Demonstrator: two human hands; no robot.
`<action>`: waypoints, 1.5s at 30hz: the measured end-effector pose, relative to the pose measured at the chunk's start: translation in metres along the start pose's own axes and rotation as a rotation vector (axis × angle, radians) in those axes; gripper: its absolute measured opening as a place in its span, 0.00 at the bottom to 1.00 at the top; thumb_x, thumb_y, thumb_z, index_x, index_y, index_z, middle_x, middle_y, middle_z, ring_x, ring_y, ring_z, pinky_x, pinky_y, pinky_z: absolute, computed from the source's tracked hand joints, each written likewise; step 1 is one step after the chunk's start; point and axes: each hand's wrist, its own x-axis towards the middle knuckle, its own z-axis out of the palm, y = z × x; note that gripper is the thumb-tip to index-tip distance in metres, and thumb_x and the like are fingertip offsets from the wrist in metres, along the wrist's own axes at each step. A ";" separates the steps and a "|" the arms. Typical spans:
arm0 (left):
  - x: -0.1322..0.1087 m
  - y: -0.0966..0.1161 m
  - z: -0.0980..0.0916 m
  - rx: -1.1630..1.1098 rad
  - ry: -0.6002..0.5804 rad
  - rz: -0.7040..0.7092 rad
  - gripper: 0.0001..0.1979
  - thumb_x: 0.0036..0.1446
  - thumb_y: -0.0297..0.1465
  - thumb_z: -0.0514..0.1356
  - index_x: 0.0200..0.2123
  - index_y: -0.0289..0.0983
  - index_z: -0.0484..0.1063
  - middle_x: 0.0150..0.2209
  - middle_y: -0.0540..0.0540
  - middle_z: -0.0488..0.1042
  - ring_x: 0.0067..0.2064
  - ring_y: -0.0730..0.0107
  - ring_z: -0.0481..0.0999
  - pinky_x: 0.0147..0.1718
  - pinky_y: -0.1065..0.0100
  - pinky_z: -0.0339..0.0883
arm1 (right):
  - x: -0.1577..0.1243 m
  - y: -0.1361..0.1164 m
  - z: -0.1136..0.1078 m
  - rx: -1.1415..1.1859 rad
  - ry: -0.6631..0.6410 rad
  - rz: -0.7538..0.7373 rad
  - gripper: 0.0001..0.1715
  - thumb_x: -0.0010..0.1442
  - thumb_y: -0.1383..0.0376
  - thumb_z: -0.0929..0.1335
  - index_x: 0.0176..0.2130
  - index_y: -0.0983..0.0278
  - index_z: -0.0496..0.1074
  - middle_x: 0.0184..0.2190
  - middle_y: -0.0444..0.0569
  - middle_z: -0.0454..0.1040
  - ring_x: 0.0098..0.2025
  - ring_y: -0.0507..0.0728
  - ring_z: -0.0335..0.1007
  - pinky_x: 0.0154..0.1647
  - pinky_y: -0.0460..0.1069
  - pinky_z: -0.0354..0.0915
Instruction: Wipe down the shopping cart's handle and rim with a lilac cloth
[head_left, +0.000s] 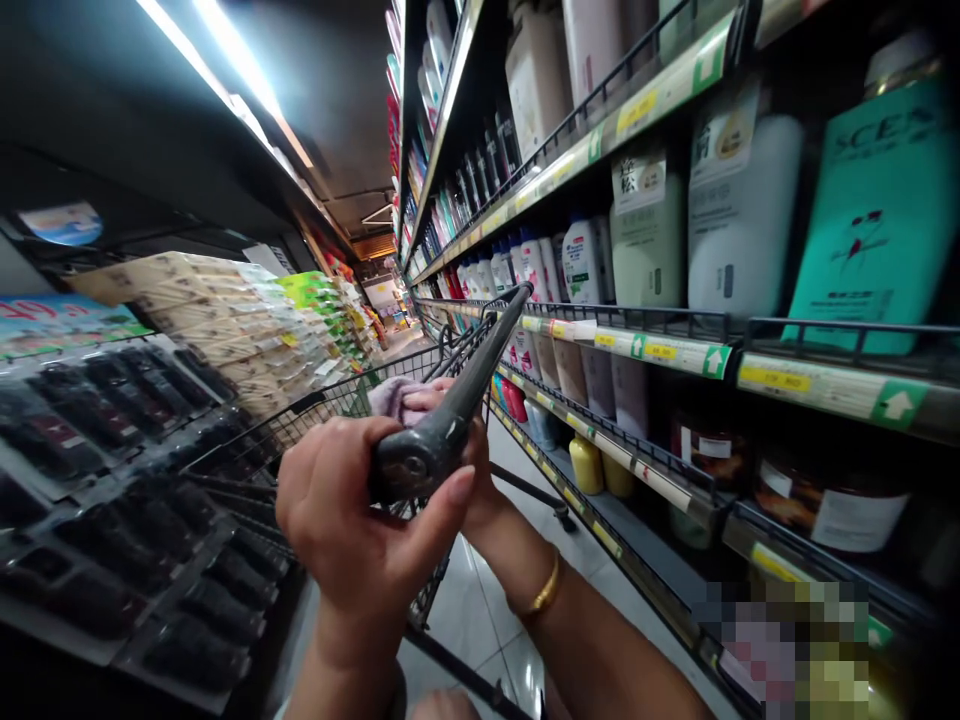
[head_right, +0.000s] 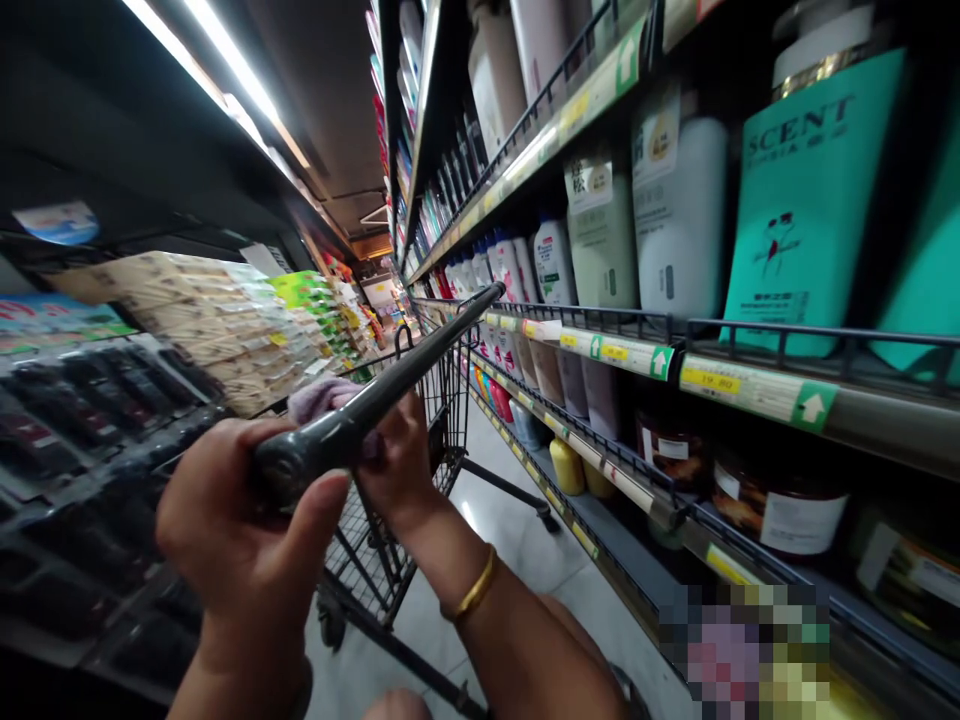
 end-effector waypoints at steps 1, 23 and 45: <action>-0.002 -0.002 -0.005 -0.011 0.003 -0.011 0.19 0.61 0.50 0.63 0.38 0.41 0.68 0.34 0.47 0.70 0.36 0.59 0.71 0.40 0.57 0.64 | 0.007 0.000 -0.002 0.000 0.044 0.013 0.17 0.57 0.66 0.72 0.48 0.56 0.77 0.50 0.49 0.75 0.56 0.62 0.72 0.60 0.58 0.71; -0.021 -0.057 -0.098 -0.134 -0.058 -0.132 0.18 0.62 0.49 0.57 0.35 0.40 0.66 0.32 0.49 0.66 0.34 0.63 0.66 0.35 0.61 0.60 | 0.027 -0.084 -0.080 -0.463 -0.130 0.063 0.12 0.51 0.72 0.68 0.36 0.60 0.75 0.38 0.48 0.76 0.41 0.58 0.74 0.46 0.52 0.70; 0.033 -0.023 -0.142 0.323 -0.349 -0.564 0.27 0.71 0.50 0.43 0.49 0.37 0.70 0.39 0.36 0.79 0.41 0.48 0.78 0.39 0.60 0.63 | 0.060 -0.196 0.017 -0.559 -0.931 -0.311 0.19 0.67 0.56 0.65 0.51 0.63 0.75 0.52 0.53 0.77 0.54 0.60 0.70 0.55 0.51 0.63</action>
